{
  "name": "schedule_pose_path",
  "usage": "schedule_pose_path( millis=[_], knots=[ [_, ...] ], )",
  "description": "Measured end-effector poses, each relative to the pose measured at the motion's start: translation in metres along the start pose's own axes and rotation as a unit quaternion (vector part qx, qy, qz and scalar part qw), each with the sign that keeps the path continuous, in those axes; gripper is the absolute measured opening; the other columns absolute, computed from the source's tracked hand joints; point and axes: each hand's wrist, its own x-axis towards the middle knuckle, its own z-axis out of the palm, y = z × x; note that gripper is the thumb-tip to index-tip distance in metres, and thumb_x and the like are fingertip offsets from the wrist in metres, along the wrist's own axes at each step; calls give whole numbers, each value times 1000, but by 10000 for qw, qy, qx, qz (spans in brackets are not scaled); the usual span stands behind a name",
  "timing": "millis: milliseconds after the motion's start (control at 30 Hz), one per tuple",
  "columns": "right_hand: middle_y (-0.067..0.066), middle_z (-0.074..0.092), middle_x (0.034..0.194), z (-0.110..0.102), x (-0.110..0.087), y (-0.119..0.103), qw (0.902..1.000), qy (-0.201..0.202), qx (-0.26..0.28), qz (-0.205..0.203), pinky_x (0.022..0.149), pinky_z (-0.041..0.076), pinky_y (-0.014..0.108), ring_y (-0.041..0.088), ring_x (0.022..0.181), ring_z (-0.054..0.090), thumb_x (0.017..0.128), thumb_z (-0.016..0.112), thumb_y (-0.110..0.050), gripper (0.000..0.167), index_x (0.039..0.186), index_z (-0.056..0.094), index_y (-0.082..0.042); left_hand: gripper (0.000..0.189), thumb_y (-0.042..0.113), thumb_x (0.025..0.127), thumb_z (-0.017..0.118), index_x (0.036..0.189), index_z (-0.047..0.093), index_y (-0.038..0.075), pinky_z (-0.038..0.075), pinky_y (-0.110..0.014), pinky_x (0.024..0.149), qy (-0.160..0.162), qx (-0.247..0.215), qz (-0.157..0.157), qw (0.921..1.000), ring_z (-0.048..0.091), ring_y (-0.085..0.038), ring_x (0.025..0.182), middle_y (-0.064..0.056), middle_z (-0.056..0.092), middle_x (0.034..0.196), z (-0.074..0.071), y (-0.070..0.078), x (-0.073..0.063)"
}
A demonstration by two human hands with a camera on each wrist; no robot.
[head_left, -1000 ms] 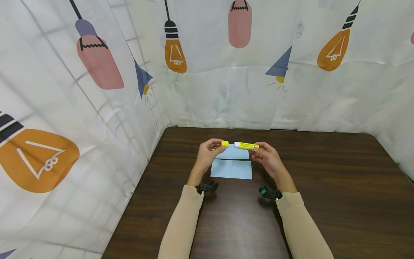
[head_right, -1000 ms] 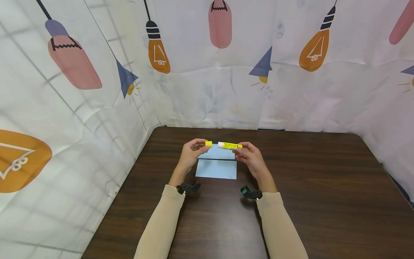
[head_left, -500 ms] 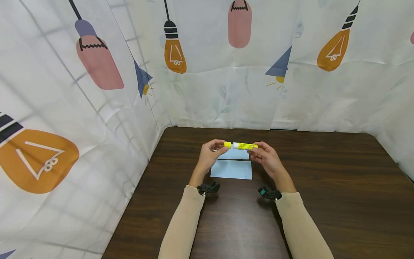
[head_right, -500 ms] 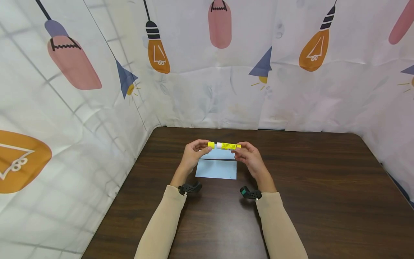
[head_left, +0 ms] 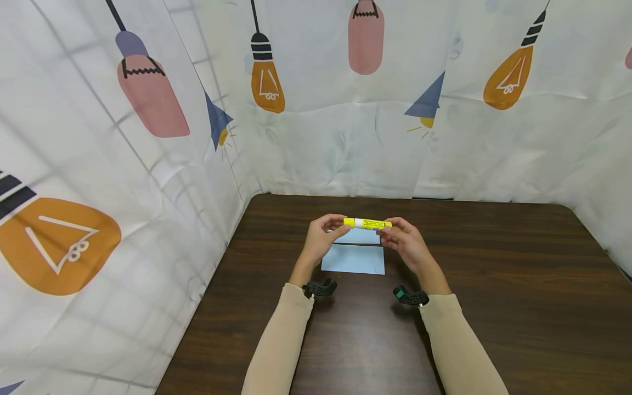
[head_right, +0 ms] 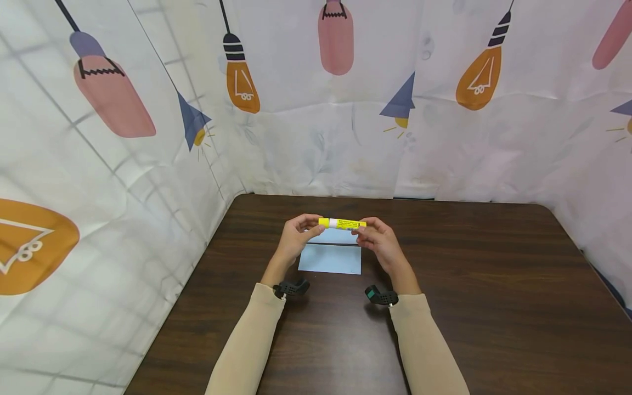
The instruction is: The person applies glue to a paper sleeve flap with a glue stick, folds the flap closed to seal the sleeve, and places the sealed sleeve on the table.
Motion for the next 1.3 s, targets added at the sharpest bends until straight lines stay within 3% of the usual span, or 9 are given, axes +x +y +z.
schedule_pose_path(
  millis=[200,400,533,767,1000,1300],
  knots=[
    [-1,75,95,0,0,1,10000,-65,36,17,81,57,25,13,80,65,104,58,-11,9,110,62,-16,29,7,92,76,119,71,-2,49,-20,78,-198,-166,-44,9997,59,-12,87,-15,72,105,-4,-2,1],
    [0,75,96,0,-1,1,9999,-93,89,30,81,58,25,13,79,66,104,59,-12,8,110,62,-17,30,12,93,76,121,71,1,50,-20,76,-392,-234,-157,9988,60,-12,90,-11,72,107,-5,-21,10],
    [2,76,97,0,-1,1,9998,-144,124,11,81,58,26,13,79,66,104,59,-12,9,109,63,-18,30,16,92,78,119,73,5,50,-21,75,-448,-265,-92,9986,60,-14,91,-11,72,107,-6,-25,11],
    [3,75,97,-1,1,3,9999,-132,-21,5,81,58,26,13,80,66,103,62,-12,9,110,63,-16,32,9,94,74,122,69,-6,50,-23,79,-691,-206,-108,9973,60,-15,90,-18,71,108,-8,0,1],
    [2,74,95,-1,2,5,9999,-83,-112,-3,79,58,25,13,81,66,102,63,-11,9,110,63,-15,35,14,93,76,124,70,-2,50,-24,80,-675,-62,-80,9977,60,-13,91,-16,71,110,-5,-25,11],
    [-1,75,95,0,2,5,9998,-104,-159,26,80,58,25,12,81,65,102,63,-12,10,111,61,-15,30,21,92,79,118,74,7,51,-26,80,-588,-97,82,9982,61,-16,91,-13,72,106,-5,-29,10]
  ],
)
